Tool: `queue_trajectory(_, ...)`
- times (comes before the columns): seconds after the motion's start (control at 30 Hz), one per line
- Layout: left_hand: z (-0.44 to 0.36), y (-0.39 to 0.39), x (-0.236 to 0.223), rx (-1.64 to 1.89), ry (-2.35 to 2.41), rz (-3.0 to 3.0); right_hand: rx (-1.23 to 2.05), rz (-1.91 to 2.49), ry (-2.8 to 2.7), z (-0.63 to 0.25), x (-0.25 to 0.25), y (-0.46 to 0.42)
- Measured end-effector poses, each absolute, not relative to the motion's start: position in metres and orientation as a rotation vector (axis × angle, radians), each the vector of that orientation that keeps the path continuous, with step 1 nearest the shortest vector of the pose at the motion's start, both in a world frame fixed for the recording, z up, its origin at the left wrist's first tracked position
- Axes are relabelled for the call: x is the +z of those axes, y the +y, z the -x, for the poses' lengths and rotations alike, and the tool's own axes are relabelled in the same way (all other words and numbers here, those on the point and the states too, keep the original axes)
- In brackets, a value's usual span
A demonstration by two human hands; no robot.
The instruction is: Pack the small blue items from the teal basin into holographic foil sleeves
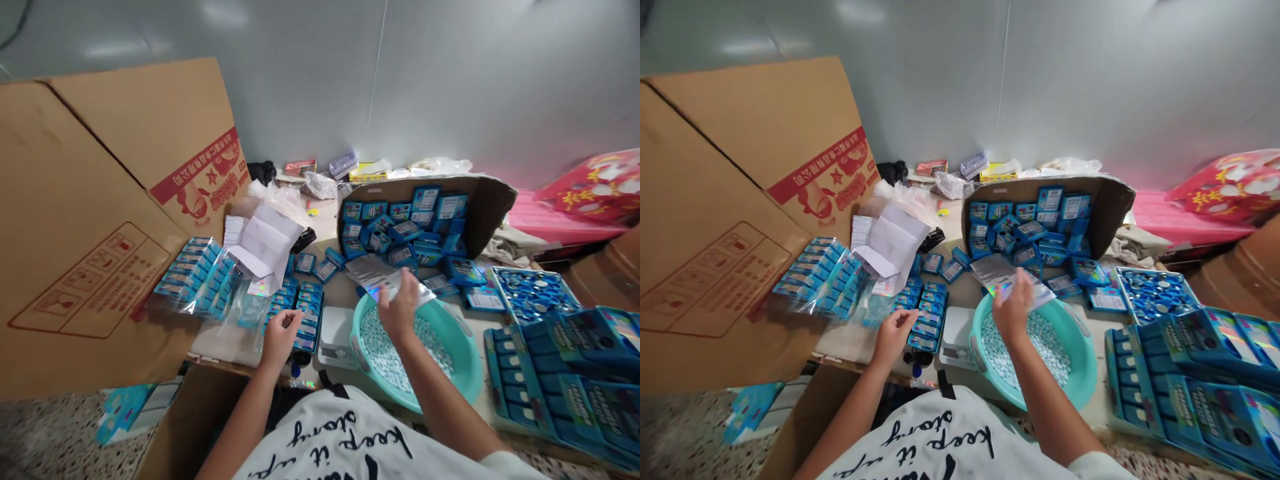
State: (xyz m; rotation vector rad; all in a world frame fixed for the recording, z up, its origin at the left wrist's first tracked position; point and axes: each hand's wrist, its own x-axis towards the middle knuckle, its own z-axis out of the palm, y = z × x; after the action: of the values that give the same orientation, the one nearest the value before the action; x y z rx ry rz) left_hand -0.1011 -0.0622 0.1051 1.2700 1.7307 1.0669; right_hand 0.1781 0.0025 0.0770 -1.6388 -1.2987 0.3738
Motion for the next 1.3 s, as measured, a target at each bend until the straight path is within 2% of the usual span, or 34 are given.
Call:
queue_trajectory(0.13, 0.104, -0.039, 0.093, 0.962, 1.710, -1.294, 0.871, 1.171, -1.766, -0.111, 0.074, -0.007)
queue_trajectory(0.23, 0.108, -0.022, 0.083, 0.891, 1.678, -1.297, 1.081, 1.208, -1.707, -0.074, 0.052, -0.001)
queue_trajectory(0.43, 0.116, 0.001, 0.059, 0.791, 1.629, -1.251, 1.250, 1.366, -1.498, -0.058, 0.004, 0.025)
queue_trajectory(0.77, 0.124, 0.015, 0.043, 0.774, 1.477, -1.241, 1.540, 1.254, -1.257, -0.054, -0.019, 0.028)
queue_trajectory(1.03, 0.131, 0.023, 0.029, 0.723, 1.524, -1.225, 1.473, 1.306, -1.179, -0.054, -0.033, 0.028)
queue_trajectory(1.3, 0.123, 0.034, 0.011, 0.543, 1.811, -1.279, 1.211, 1.409, -1.389, -0.056, -0.033, 0.026)
